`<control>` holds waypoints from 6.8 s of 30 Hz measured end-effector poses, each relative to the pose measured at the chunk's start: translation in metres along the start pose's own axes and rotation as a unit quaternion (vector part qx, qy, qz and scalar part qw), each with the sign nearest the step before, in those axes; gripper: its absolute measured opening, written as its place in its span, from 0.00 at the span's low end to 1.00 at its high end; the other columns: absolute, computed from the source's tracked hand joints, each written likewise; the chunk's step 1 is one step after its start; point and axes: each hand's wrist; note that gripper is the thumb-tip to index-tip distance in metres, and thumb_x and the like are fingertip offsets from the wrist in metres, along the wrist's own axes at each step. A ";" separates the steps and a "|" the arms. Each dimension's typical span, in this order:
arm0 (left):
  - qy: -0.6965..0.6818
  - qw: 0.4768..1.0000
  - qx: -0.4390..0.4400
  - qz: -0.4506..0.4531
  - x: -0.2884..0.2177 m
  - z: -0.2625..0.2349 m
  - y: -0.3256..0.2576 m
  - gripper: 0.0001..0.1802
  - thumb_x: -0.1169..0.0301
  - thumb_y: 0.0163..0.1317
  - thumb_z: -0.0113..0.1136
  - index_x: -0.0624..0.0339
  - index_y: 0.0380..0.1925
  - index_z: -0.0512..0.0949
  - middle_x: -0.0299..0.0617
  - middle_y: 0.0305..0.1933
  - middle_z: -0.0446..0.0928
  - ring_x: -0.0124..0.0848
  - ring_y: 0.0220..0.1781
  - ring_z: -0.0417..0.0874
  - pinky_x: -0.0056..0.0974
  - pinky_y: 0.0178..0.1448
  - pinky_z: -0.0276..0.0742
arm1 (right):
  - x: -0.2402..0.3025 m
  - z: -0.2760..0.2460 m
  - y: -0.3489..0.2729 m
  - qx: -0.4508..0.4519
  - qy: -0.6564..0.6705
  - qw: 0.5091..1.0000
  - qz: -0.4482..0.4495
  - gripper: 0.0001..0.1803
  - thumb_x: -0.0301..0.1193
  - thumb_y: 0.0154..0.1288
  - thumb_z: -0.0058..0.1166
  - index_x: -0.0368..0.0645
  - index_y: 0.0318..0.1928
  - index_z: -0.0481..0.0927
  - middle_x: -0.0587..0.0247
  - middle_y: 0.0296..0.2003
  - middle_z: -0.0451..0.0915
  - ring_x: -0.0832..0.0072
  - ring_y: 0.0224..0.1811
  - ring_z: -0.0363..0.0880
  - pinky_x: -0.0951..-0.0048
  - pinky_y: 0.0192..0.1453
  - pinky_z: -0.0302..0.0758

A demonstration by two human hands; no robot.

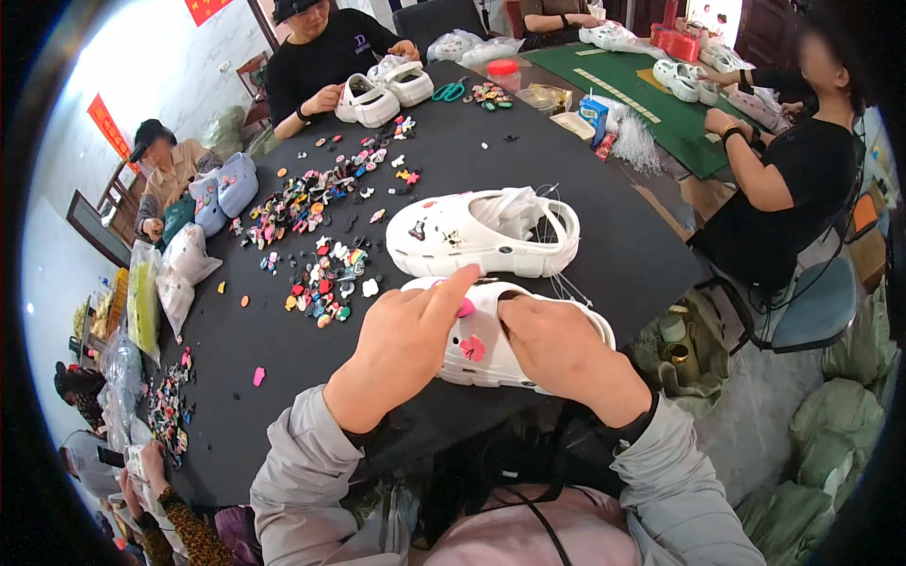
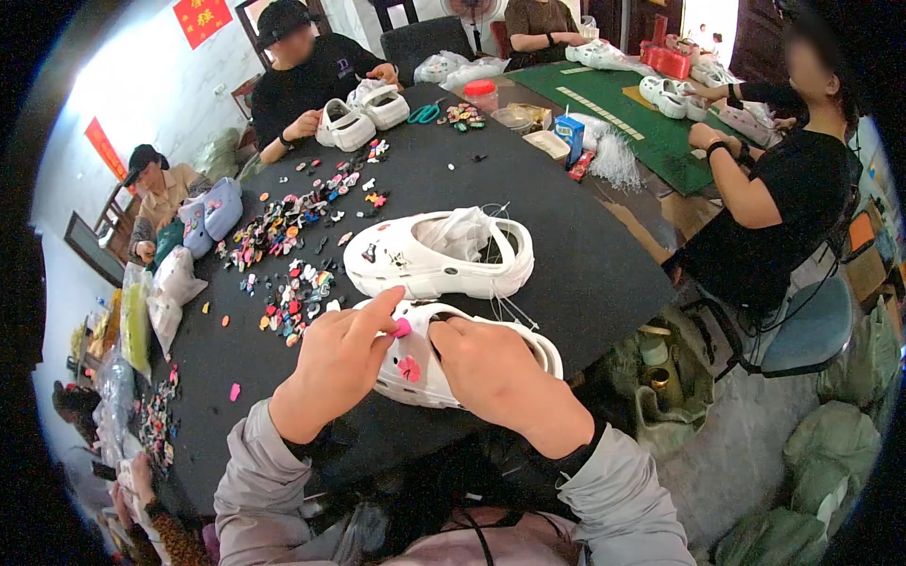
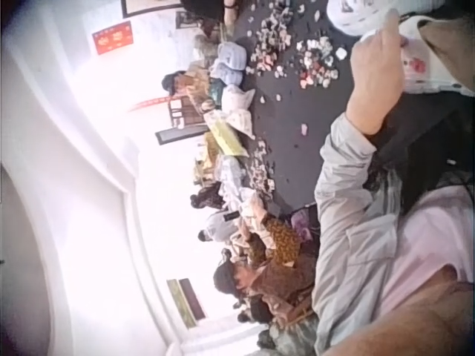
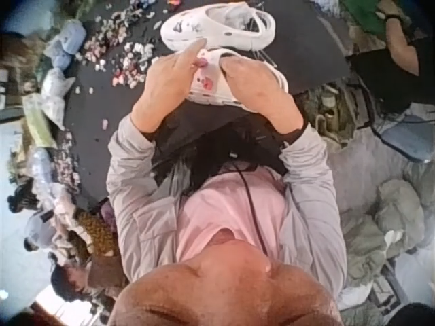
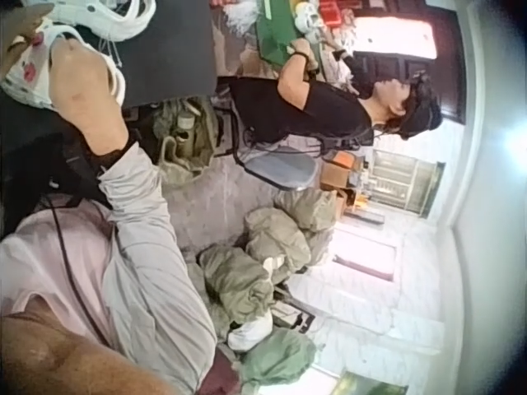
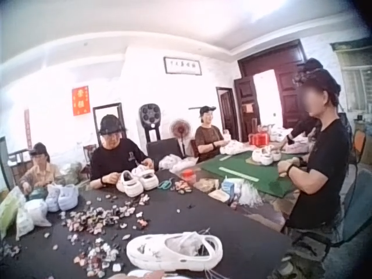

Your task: Decorate white clogs with various plastic charms and pack them into plastic bags.

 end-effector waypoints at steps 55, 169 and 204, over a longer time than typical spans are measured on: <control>0.115 0.981 -0.131 -0.085 -0.012 0.049 -0.014 0.30 0.79 0.52 0.59 0.73 0.59 0.71 0.42 0.28 0.79 0.35 0.24 0.79 0.38 0.29 0.69 | -0.007 0.005 -0.003 0.030 0.111 0.991 -0.076 0.11 0.26 0.59 0.55 0.33 0.38 0.70 0.46 0.23 0.76 0.50 0.26 0.77 0.55 0.32 0.73; -0.389 0.907 0.090 -0.135 0.153 0.016 0.056 0.10 0.70 0.64 0.61 0.68 0.34 0.82 0.37 0.26 0.82 0.20 0.27 0.78 0.29 0.33 0.75 | -0.027 0.013 0.074 0.007 0.085 0.993 -0.079 0.08 0.26 0.49 0.54 0.39 0.32 0.80 0.57 0.30 0.71 0.60 0.35 0.73 0.62 0.40 0.68; -0.327 0.936 0.119 -0.057 0.161 0.004 0.047 0.09 0.75 0.54 0.66 0.62 0.37 0.84 0.41 0.36 0.82 0.26 0.36 0.81 0.32 0.39 0.74 | -0.030 0.015 0.071 0.006 0.077 0.995 -0.060 0.10 0.30 0.52 0.56 0.40 0.35 0.81 0.56 0.33 0.73 0.59 0.38 0.74 0.61 0.44 0.69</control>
Point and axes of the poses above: each hand's wrist, its own y-axis towards the middle knuckle, its own z-axis out of the palm, x = y × z
